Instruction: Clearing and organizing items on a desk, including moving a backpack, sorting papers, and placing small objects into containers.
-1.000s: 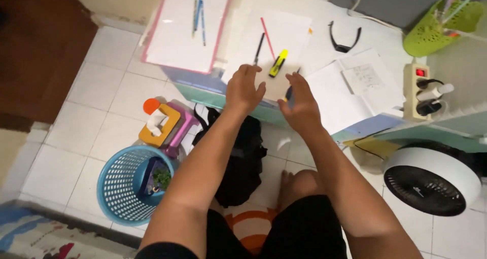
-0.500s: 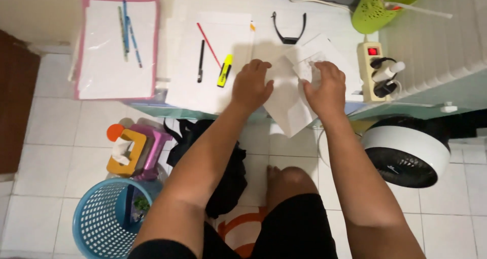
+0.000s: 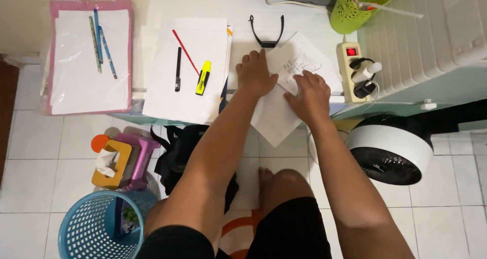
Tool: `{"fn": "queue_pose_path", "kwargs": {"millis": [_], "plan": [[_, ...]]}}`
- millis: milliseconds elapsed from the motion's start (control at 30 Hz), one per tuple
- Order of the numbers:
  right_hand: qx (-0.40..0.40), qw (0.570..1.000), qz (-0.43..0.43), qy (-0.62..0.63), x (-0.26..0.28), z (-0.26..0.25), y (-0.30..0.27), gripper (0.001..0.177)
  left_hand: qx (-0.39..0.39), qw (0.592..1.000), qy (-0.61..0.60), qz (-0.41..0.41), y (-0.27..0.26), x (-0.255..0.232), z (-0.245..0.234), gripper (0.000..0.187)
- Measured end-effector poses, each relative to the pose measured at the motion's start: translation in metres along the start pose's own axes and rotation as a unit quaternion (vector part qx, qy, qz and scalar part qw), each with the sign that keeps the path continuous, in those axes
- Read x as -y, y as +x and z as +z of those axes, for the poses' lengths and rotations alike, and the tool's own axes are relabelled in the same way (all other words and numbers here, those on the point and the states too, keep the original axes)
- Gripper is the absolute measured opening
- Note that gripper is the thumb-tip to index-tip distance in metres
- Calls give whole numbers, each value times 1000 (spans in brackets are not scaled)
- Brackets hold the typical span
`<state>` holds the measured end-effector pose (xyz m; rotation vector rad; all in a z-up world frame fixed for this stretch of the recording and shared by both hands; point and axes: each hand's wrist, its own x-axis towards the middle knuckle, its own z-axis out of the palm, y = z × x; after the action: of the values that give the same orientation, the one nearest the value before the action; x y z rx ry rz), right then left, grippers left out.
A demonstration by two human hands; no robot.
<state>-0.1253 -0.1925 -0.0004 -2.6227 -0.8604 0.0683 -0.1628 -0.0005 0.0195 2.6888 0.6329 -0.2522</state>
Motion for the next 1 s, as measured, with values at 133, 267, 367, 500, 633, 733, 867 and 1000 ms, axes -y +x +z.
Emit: {"fn": "queue_pose_path", "kwargs": {"millis": [133,267,367,500,633,733,867,1000], "plan": [[-15,999,-24,15,-13,8,3,46,-19,1000,1,-9,6,2,8,87],[11,999,-22,43,-15,4,4,47,-21,994,-103,-38,8,5,9,65],[26,998,-12,47,-15,4,4,48,-19,991,-127,-42,5,3,6,58],[37,998,8,57,-7,-1,2,48,-40,990,-132,-35,13,5,21,58],[41,997,11,64,-4,-4,1,48,-32,986,-160,-42,9,3,21,59],[43,997,11,61,-10,1,1,49,-22,972,-229,-44,-6,1,2,53],[35,998,4,58,-10,2,-1,47,-7,978,-205,-40,-2,2,4,53],[28,998,-4,58,-9,1,-4,47,7,946,-321,-35,-14,-8,-13,68]]}}
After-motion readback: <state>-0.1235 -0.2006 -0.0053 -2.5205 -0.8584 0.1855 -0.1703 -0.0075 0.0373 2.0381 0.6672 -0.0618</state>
